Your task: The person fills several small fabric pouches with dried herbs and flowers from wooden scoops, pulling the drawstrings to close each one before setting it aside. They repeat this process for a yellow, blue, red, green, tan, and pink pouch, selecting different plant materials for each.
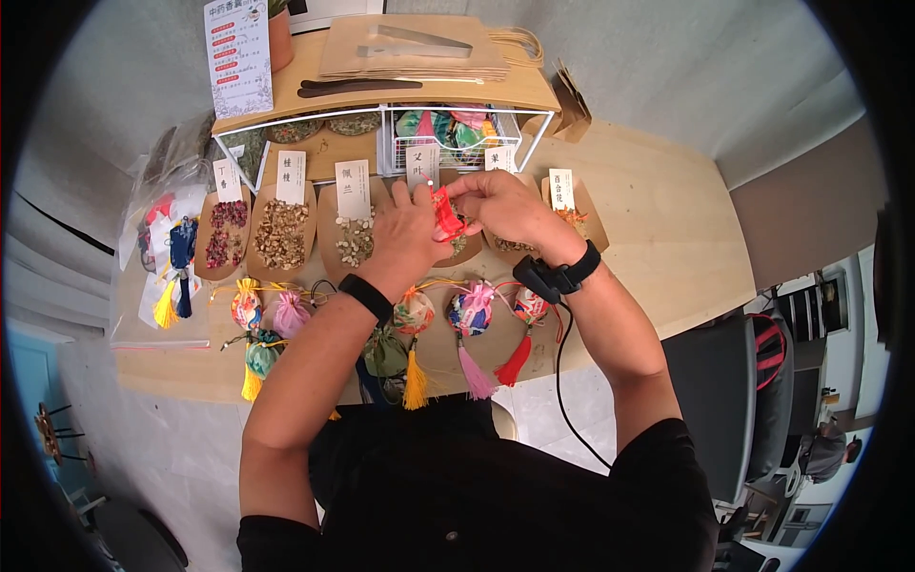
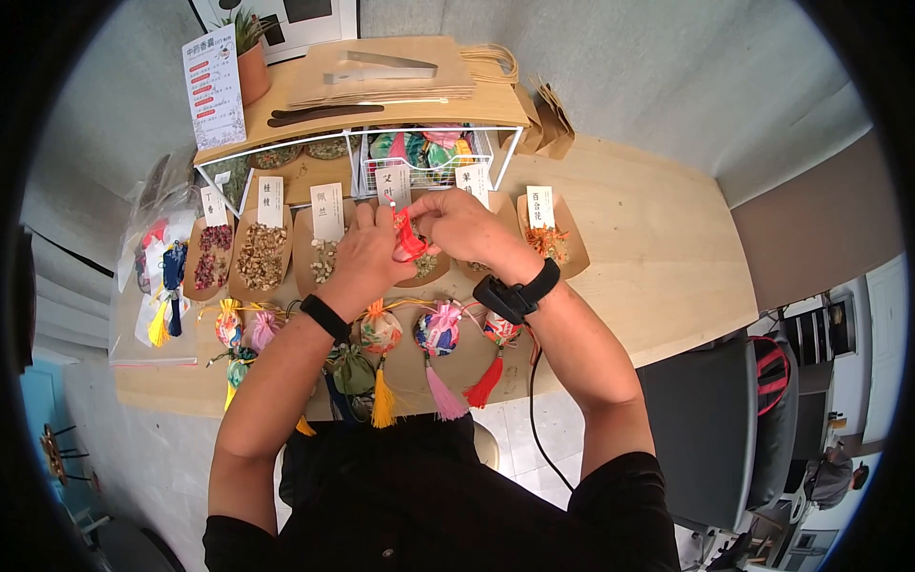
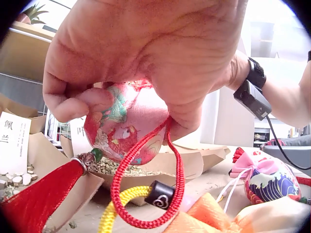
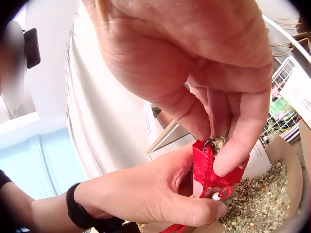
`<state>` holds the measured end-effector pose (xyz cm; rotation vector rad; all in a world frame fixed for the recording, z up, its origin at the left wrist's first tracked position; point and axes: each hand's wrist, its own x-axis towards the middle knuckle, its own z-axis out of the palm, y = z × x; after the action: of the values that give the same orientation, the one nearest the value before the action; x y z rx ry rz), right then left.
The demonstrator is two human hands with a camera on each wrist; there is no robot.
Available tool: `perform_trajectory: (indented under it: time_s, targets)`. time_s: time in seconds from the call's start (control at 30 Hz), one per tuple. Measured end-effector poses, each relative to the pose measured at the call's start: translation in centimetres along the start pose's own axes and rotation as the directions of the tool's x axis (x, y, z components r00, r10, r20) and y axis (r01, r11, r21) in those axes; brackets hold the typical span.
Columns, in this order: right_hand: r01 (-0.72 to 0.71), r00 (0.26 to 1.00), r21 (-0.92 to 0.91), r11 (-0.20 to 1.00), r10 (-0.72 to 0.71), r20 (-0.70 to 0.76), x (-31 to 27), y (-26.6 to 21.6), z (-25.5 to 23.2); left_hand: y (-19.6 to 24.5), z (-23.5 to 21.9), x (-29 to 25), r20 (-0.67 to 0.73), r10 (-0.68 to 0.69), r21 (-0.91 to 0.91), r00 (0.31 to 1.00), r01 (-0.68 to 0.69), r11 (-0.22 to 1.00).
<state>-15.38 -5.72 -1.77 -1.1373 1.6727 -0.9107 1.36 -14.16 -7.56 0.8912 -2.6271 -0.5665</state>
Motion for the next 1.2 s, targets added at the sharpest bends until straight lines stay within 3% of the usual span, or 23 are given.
perform_trajectory:
  time_s: [0.07,0.17,0.27,0.37,0.57,0.73,0.87,0.97,1.07,1.13,1.2]
  targets:
    - [0.034,0.997,-0.010,0.999,-0.034,-0.064,-0.3,0.0,0.4,0.0,0.0,0.0,0.003,-0.006,-0.030,1.000,0.006,1.000]
    - [0.131,0.985,-0.164,0.978,-0.148,-0.094,-0.6,-0.2,0.7,-0.2,-0.1,0.2,0.016,-0.014,-0.087,1.000,0.015,0.996]
    - [0.093,0.985,-0.271,0.958,-0.128,-0.113,-1.8,-2.2,1.2,-0.3,-0.2,0.3,0.007,-0.012,-0.134,1.000,0.013,0.991]
    - [0.194,0.930,-0.330,0.924,-0.281,-0.239,-2.4,-2.7,2.0,-0.6,0.1,0.2,-0.048,-0.004,-0.201,0.999,-0.005,0.980]
    - [0.211,0.874,-0.331,0.920,-0.330,-0.358,-3.1,-3.2,1.7,-1.5,-0.3,0.2,-0.030,0.013,-0.363,0.999,-0.023,0.931]
    - [0.261,0.848,-0.434,0.862,-0.420,-0.324,-4.6,-3.4,1.5,-1.8,-0.3,0.2,-0.052,-0.035,-0.551,0.998,0.001,0.834]
    - [0.232,0.911,-0.366,0.901,-0.333,-0.243,-4.9,-2.7,2.1,-1.1,-0.3,0.4,-0.042,-0.062,-0.545,0.997,0.030,0.838]
    - [0.172,0.928,-0.330,0.928,-0.265,-0.261,-4.2,-1.7,2.7,-0.1,-0.2,0.5,-0.020,-0.056,-0.472,0.998,0.040,0.881]
    - [0.133,0.913,-0.378,0.916,-0.262,-0.314,-3.9,-1.4,3.0,-0.2,0.3,0.3,-0.007,-0.015,-0.389,1.000,0.011,0.921]
    - [0.192,0.865,-0.420,0.887,-0.355,-0.355,-3.2,0.0,2.9,-0.5,0.6,0.0,-0.058,0.023,-0.325,0.998,-0.040,0.945]
    - [0.211,0.830,-0.465,0.860,-0.409,-0.379,-3.1,0.9,2.5,-1.0,-0.3,-0.3,0.033,-0.005,-0.298,0.999,0.015,0.955]
